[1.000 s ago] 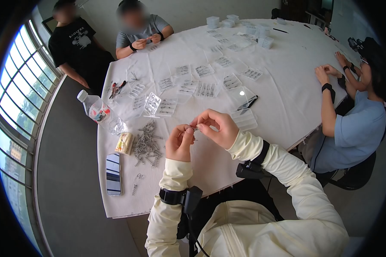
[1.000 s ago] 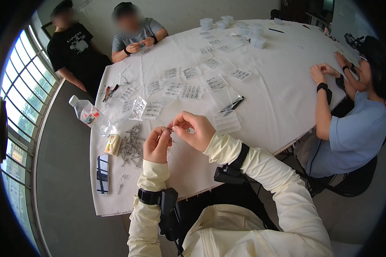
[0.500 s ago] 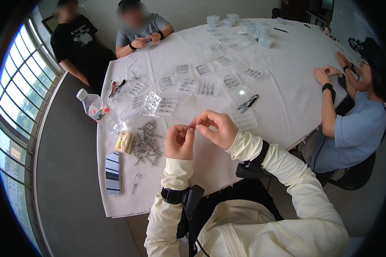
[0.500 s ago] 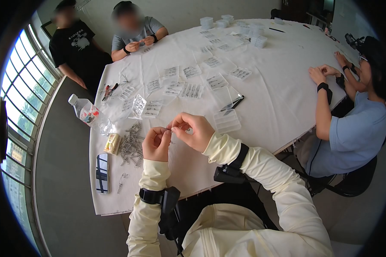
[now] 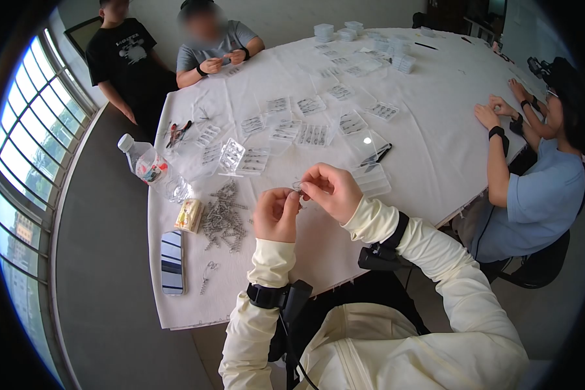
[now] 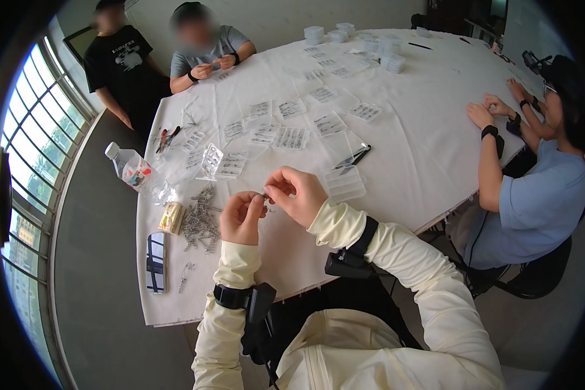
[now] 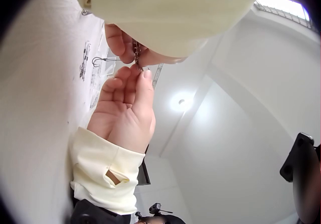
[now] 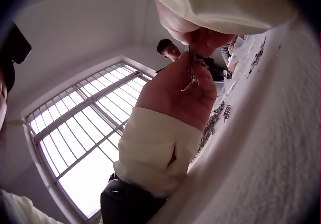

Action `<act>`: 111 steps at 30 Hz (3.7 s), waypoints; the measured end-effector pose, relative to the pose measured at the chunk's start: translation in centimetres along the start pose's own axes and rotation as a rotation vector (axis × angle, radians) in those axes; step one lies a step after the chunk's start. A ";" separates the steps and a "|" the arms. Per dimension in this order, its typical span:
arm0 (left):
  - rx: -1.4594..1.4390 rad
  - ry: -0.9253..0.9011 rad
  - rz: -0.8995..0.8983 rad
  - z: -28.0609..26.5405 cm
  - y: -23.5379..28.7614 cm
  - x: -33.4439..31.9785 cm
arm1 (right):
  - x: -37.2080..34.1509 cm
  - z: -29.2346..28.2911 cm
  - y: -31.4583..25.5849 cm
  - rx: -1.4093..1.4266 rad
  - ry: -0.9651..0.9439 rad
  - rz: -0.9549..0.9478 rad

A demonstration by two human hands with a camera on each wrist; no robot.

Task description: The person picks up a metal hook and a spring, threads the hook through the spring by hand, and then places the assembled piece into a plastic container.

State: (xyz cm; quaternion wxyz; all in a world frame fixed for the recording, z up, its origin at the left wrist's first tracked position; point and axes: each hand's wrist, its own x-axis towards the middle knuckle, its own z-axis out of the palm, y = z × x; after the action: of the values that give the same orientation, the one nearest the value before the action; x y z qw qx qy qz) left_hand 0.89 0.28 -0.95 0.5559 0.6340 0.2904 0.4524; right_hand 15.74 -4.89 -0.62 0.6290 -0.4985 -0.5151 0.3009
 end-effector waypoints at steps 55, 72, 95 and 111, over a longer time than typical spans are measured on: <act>-0.173 -0.183 -0.019 -1.0 0.7 0.1 | 0.0 -0.7 -1.5 -0.465 -0.018 -0.557; -0.254 -0.169 -0.061 -0.8 0.3 0.1 | 0.1 -0.8 -1.4 -0.490 -0.011 -0.573; 0.102 -0.099 0.209 -0.2 1.3 -0.1 | 0.1 -0.8 -1.3 -0.601 0.008 -0.695; -0.430 -0.272 -0.267 -2.2 -0.2 0.4 | 0.1 -0.7 -1.9 -0.393 -0.061 -0.442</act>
State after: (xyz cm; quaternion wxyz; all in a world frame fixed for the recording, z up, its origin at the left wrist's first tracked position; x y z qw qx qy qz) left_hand -0.88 1.66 -1.11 0.7663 0.5125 0.1913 0.3370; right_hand 16.18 -5.69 1.22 0.5549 -0.4774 -0.6781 0.0659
